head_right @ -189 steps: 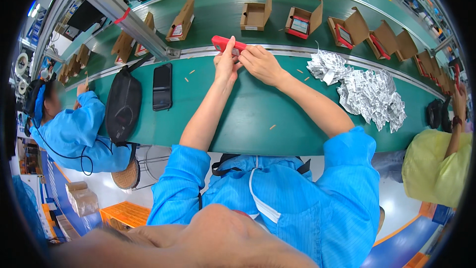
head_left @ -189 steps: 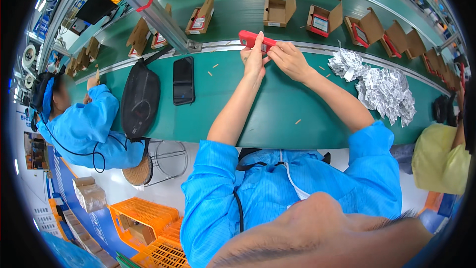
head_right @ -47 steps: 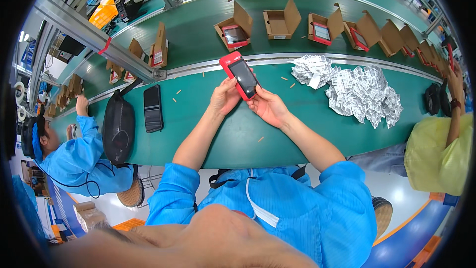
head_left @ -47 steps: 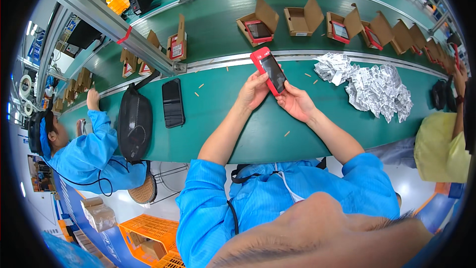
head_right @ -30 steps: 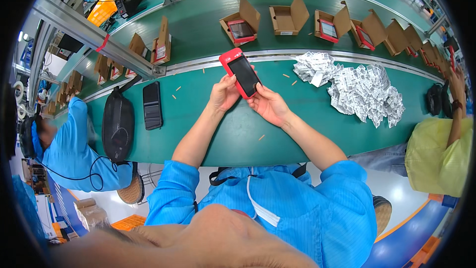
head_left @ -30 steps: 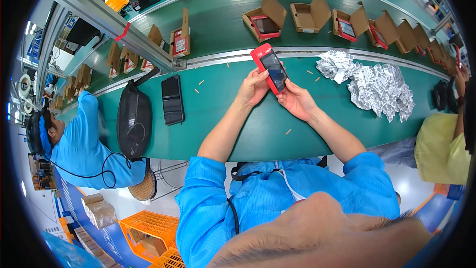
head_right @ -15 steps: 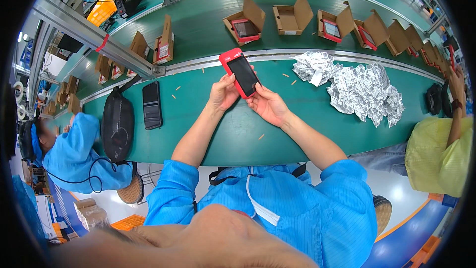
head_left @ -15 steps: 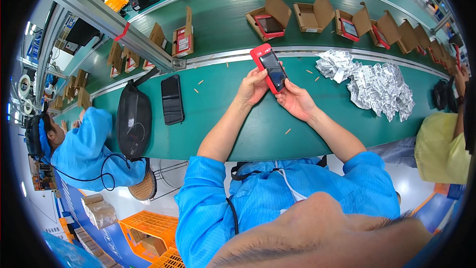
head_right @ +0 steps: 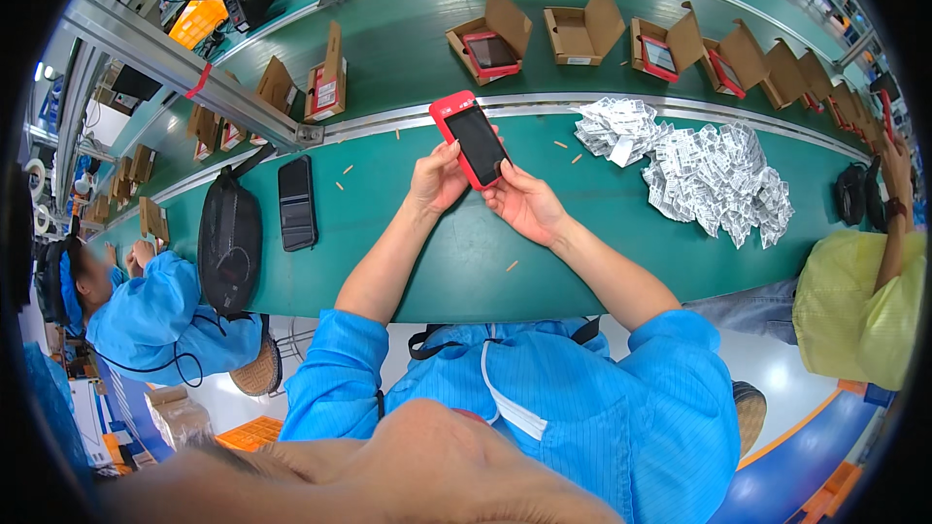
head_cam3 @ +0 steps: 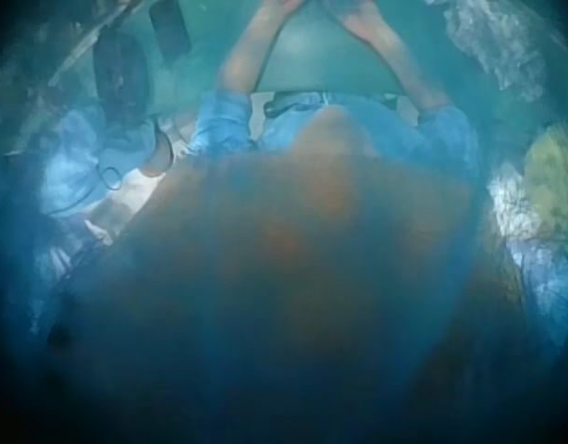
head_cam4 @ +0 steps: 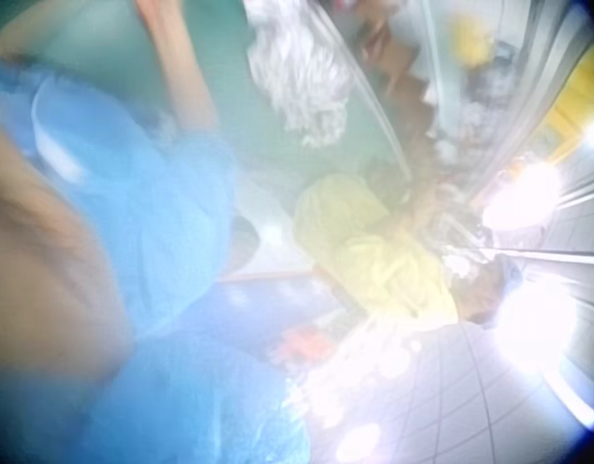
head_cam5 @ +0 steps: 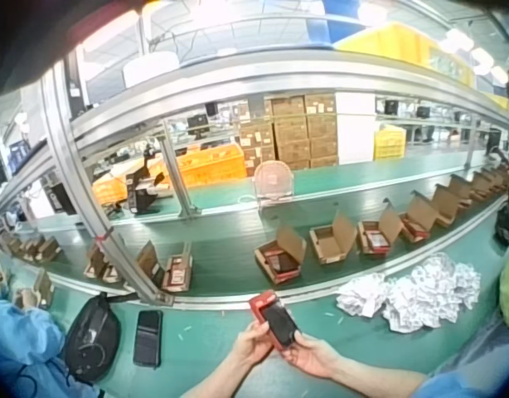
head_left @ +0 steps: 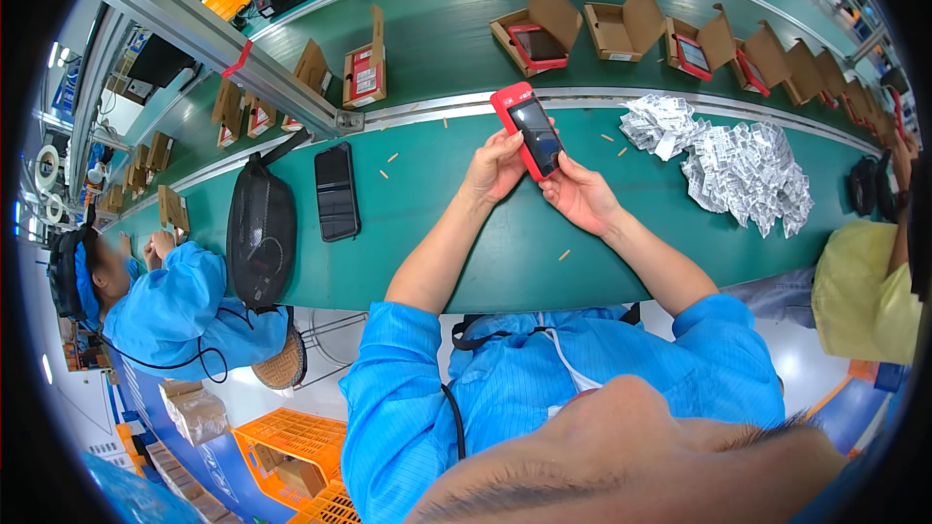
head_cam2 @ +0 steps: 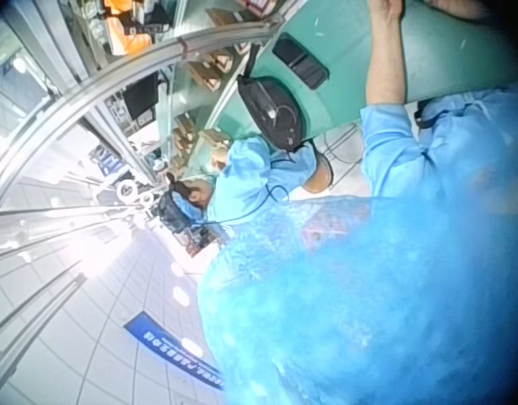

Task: Assembling, inspecting, and packing smartphones on a factory production line.

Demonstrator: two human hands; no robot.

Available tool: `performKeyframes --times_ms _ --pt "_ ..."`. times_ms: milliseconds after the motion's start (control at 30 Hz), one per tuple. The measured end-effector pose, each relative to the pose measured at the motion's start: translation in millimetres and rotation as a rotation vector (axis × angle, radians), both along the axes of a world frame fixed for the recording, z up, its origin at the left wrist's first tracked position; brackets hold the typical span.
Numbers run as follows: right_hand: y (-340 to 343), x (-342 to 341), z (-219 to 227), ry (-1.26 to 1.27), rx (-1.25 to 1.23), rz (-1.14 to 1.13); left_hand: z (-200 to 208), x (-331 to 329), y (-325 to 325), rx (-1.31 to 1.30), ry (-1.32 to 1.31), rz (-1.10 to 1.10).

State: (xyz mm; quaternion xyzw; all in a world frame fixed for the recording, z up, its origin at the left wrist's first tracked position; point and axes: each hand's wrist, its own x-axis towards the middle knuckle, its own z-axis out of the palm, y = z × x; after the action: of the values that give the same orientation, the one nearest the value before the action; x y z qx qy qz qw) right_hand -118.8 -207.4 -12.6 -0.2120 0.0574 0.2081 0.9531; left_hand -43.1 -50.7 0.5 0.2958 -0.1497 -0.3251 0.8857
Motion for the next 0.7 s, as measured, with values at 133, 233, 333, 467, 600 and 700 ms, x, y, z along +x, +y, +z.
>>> performKeyframes --times_ms 133,233,333,467,600,700 --pt "0.4 -0.7 0.9 0.005 0.007 0.002 -1.7 0.5 0.2 0.003 0.002 -0.002" --pt "0.6 -0.9 -0.3 0.004 0.004 0.003 -6.3 2.9 1.4 0.01 0.009 -0.018" --pt "0.5 -2.0 1.4 0.004 0.003 0.001 -7.4 2.2 1.1 0.016 0.016 -0.017" --pt "1.5 -1.8 1.1 -0.002 0.01 0.001 -7.6 2.4 2.1 0.013 0.02 -0.019" --pt "0.9 -1.3 4.5 0.0 0.008 -0.002 -4.7 2.9 0.7 0.013 0.01 -0.022" --pt "0.6 -1.4 6.6 -0.008 -0.004 -0.003 -4.1 2.3 -1.4 0.042 0.005 -0.014"
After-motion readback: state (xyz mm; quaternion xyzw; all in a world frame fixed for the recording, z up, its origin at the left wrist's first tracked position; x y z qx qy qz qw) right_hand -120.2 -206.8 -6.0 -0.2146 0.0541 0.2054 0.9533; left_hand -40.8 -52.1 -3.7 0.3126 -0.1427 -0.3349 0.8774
